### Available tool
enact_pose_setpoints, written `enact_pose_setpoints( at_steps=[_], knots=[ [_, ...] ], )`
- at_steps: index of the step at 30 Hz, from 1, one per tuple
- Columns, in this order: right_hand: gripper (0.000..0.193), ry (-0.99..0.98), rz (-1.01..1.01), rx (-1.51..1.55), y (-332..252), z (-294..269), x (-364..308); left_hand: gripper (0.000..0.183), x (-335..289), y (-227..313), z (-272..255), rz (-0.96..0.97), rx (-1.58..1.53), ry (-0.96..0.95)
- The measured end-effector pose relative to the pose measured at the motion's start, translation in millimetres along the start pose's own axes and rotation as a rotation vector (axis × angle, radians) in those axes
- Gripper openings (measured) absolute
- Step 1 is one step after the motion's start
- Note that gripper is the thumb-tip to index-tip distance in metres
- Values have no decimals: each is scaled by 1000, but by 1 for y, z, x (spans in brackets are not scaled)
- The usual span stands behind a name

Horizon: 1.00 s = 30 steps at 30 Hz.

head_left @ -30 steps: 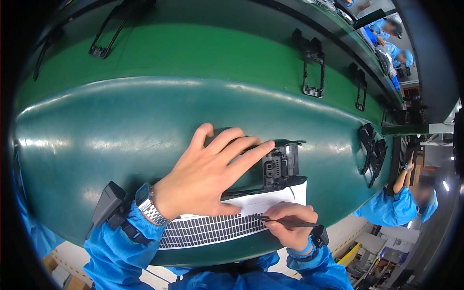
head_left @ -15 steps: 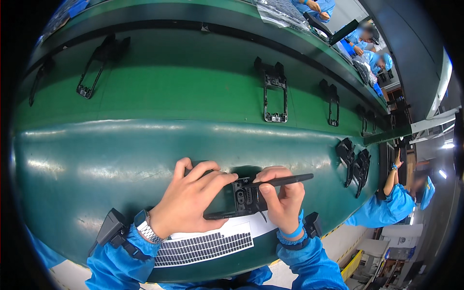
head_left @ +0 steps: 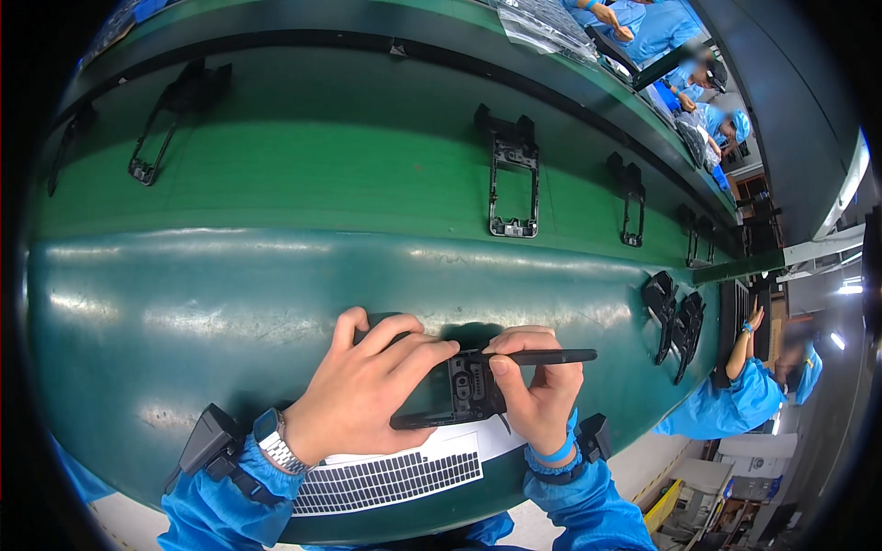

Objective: Assembling and cleaning black plastic frames on a factory conveyor line.

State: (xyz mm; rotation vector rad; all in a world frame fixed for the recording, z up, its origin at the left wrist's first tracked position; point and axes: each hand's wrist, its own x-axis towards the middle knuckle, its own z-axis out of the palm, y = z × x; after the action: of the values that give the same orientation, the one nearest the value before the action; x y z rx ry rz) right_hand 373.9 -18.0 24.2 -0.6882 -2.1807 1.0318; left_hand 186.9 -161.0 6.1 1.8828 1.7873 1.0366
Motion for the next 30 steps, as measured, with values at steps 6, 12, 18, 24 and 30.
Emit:
enact_pose_setpoints(
  at_steps=[6, 12, 18, 24, 30],
  knots=[
    [15, 2, 9, 22, 0, 1, 0, 77, 0, 0, -1, -1, 5, -1],
    [16, -2, -4, 30, 1, 1, 0, 77, 0, 1, -2, -11, -1, -9],
    [16, 0, 8, 29, -1, 1, 0, 76, -1, 0, -1, -4, -6, -11],
    [17, 5, -2, 37, 0, 3, -1, 67, -2, 1, -1, 30, 24, -15],
    [15, 61, 13, 176, 4, 2, -6, 65, 1, 4, -5, 28, 23, -26]
  ],
)
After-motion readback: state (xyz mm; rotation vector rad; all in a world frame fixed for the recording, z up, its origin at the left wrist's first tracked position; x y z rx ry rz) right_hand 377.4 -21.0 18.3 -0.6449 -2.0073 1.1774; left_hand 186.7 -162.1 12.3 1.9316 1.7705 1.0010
